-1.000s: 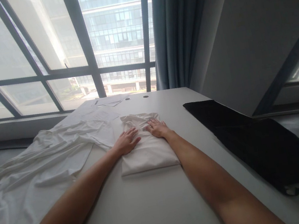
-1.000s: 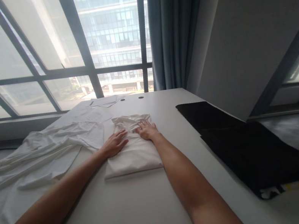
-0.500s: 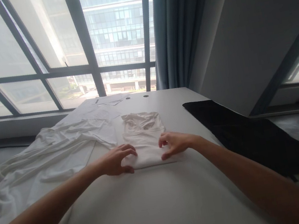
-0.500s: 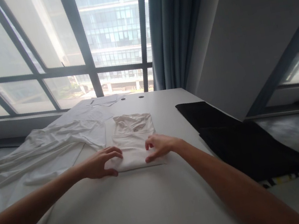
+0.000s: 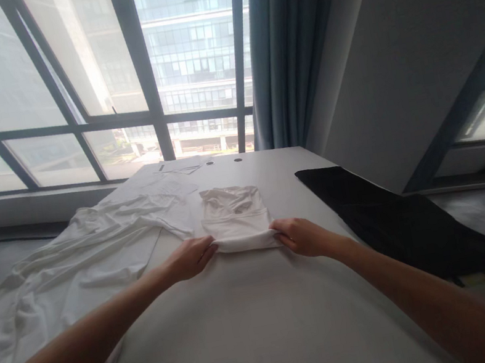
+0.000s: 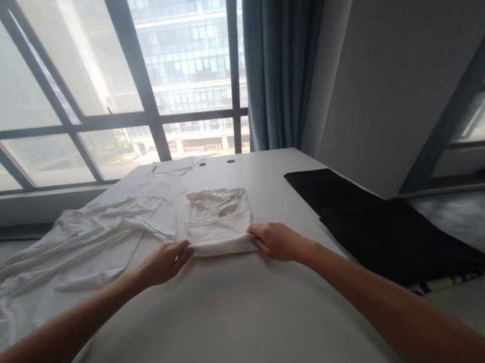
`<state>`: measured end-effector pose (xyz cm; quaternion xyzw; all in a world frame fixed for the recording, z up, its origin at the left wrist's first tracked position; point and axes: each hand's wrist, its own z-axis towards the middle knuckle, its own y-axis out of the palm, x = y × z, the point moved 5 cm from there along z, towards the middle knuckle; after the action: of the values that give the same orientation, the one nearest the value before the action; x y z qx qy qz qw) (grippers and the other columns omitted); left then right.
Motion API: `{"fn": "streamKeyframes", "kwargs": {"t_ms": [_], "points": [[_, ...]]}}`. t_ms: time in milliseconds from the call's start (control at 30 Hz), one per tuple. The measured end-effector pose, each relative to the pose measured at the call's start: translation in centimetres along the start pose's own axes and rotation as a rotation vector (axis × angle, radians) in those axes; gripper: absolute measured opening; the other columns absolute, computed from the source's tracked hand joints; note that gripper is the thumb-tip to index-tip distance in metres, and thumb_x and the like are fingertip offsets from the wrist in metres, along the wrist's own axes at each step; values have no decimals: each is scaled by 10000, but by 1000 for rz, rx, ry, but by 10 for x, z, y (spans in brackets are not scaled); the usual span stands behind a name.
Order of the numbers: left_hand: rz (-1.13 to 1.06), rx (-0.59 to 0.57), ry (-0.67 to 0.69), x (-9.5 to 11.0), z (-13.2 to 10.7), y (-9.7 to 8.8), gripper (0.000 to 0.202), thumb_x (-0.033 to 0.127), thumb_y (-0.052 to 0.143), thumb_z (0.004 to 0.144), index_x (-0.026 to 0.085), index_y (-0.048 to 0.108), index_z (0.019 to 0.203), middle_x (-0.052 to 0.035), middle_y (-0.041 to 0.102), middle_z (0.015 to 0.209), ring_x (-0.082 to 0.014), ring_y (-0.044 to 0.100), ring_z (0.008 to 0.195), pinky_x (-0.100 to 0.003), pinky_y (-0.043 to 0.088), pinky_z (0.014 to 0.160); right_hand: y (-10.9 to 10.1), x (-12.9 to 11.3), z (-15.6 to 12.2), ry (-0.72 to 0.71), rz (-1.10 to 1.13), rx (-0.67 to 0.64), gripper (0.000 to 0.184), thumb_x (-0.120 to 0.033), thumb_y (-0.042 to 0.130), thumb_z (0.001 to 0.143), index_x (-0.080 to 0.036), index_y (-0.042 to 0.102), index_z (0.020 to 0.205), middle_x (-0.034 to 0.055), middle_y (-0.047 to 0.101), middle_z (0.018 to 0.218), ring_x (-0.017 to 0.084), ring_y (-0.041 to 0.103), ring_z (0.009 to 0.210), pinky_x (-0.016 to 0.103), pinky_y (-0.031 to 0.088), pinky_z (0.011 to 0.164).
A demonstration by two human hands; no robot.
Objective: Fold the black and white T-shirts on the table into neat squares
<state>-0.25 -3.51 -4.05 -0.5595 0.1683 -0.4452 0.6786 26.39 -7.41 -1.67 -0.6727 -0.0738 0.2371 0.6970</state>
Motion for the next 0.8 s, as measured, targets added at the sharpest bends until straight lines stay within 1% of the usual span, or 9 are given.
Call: {"fn": "streamKeyframes", "kwargs": {"t_ms": [100, 167, 267, 333, 400, 500, 600, 700, 800], "points": [[-158, -47, 34, 12, 4, -28, 369, 431, 373, 994, 192, 494, 738, 29, 501, 595, -118, 474, 555, -241, 380, 564, -25, -1, -6, -43, 232, -17, 252, -306, 528, 923, -171, 642, 1104, 54, 697, 834, 180, 616, 723, 267, 440, 664], [-291, -51, 9, 12, 12, -49, 408, 481, 397, 974, 183, 495, 715, 37, 484, 596, -108, 461, 559, -226, 364, 543, -47, -1, -2, -86, 370, 21, 283, -379, 557, 908, -171, 649, 1076, 47, 700, 837, 174, 609, 724, 263, 449, 652], [-360, 45, -88, -3, 38, -74, 451, 546, 453, 919, 172, 507, 673, 31, 488, 598, -114, 468, 580, -222, 363, 535, -71, 11, 22, -61, 473, 188, 329, -415, 592, 887, -168, 660, 1092, 76, 714, 952, 177, 616, 767, 267, 469, 664], [-311, 131, -148, -22, 60, -80, 441, 533, 477, 893, 165, 535, 656, 19, 518, 601, -126, 487, 592, -231, 377, 549, -73, 25, 45, 23, 445, 287, 328, -382, 609, 877, -161, 671, 1111, 94, 715, 989, 169, 609, 745, 265, 467, 648], [-234, 187, -210, -42, 80, -75, 394, 474, 472, 888, 156, 603, 695, -7, 592, 641, -151, 538, 625, -248, 410, 579, -63, 38, 68, 110, 364, 322, 296, -324, 619, 866, -152, 691, 1096, 92, 718, 950, 168, 607, 740, 264, 463, 663], [-119, 188, -327, -70, 101, -55, 341, 349, 444, 904, 141, 714, 885, -73, 730, 857, -207, 651, 806, -284, 483, 715, -38, 53, 94, 227, 242, 313, 285, -279, 587, 888, -148, 694, 1117, 78, 722, 871, 187, 631, 780, 273, 460, 722], [26, 189, -483, -79, 105, -33, 364, 270, 409, 938, 136, 720, 1069, -120, 748, 1060, -242, 670, 1002, -321, 493, 872, -18, 52, 102, 337, 109, 308, 343, -267, 515, 938, -146, 646, 1230, 108, 733, 1018, 222, 652, 931, 304, 452, 834], [167, 233, -463, -55, 102, -12, 386, 281, 414, 965, 146, 656, 1234, -133, 700, 1222, -259, 629, 1136, -370, 465, 982, -5, 27, 96, 350, -39, 336, 420, -344, 448, 983, -142, 589, 1323, 151, 644, 1289, 266, 587, 1153, 369, 393, 996], [197, 146, -146, -13, 99, 20, 385, 334, 403, 986, 180, 649, 1238, -107, 690, 1246, -249, 599, 1193, -399, 398, 1086, 12, -7, 91, 271, -83, 281, 498, -420, 331, 1016, -163, 541, 1388, 158, 558, 1408, 285, 496, 1287, 436, 295, 1107]]}}
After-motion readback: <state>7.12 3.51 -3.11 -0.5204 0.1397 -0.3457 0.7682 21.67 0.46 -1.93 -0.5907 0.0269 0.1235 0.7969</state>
